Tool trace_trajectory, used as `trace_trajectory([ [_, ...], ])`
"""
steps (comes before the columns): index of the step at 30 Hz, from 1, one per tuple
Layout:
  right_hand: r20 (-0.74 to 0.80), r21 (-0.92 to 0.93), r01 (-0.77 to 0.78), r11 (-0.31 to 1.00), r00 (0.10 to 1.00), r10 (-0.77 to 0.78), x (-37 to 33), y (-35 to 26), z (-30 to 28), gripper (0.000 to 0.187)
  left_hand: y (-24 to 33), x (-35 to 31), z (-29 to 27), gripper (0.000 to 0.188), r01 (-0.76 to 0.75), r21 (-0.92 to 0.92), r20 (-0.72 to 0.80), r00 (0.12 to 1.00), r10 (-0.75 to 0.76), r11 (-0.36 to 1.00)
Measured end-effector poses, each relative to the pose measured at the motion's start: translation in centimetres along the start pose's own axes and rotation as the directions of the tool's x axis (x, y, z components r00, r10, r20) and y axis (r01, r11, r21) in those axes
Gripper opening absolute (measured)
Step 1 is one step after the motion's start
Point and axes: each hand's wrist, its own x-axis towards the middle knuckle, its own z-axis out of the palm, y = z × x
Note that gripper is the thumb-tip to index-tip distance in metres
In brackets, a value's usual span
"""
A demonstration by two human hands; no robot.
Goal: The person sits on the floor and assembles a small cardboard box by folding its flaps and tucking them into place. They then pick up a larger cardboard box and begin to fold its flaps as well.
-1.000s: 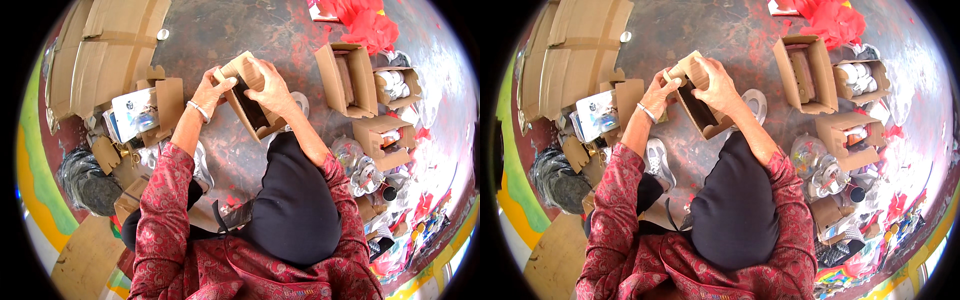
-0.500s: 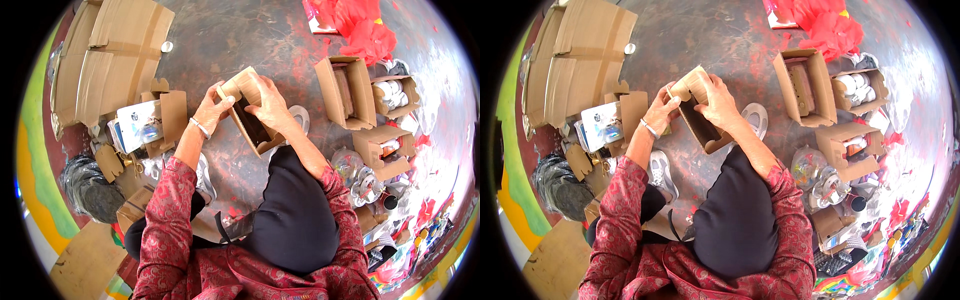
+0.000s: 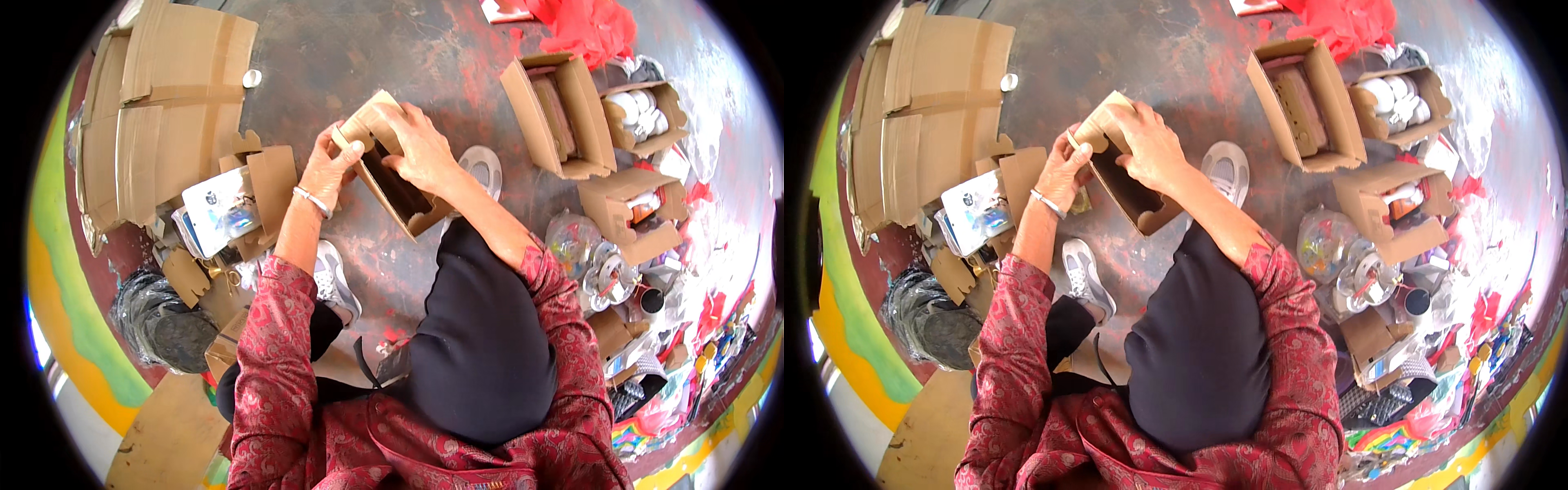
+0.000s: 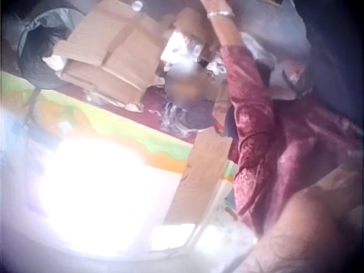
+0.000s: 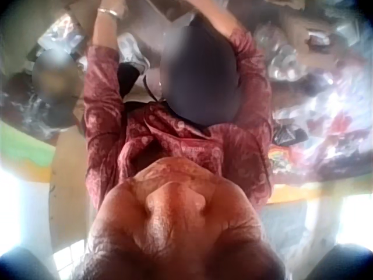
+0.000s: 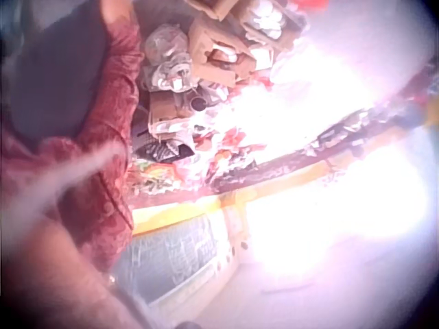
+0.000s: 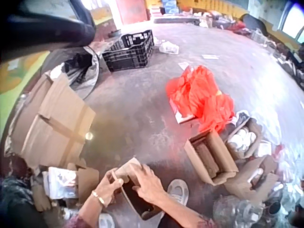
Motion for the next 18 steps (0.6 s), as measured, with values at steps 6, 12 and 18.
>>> trace_trajectory([
  [6,-0.037,-0.067,0.028,0.997,0.999,-0.03,0.31,-0.09,0.39,0.069,-0.25,0.04,-0.15,0.07,0.01,0.009,0.003,1.0,-0.01,1.0],
  [12,-0.033,-0.026,0.016,1.0,0.999,-0.017,0.76,-0.1,0.58,0.068,-0.44,0.29,-0.12,0.074,-0.002,0.06,-0.038,0.999,0.005,0.998],
  [18,-0.046,-0.052,0.005,0.999,0.999,-0.007,0.84,-0.2,0.4,0.067,-0.34,0.09,-0.18,0.074,-0.024,0.036,-0.006,1.0,0.024,0.999],
])
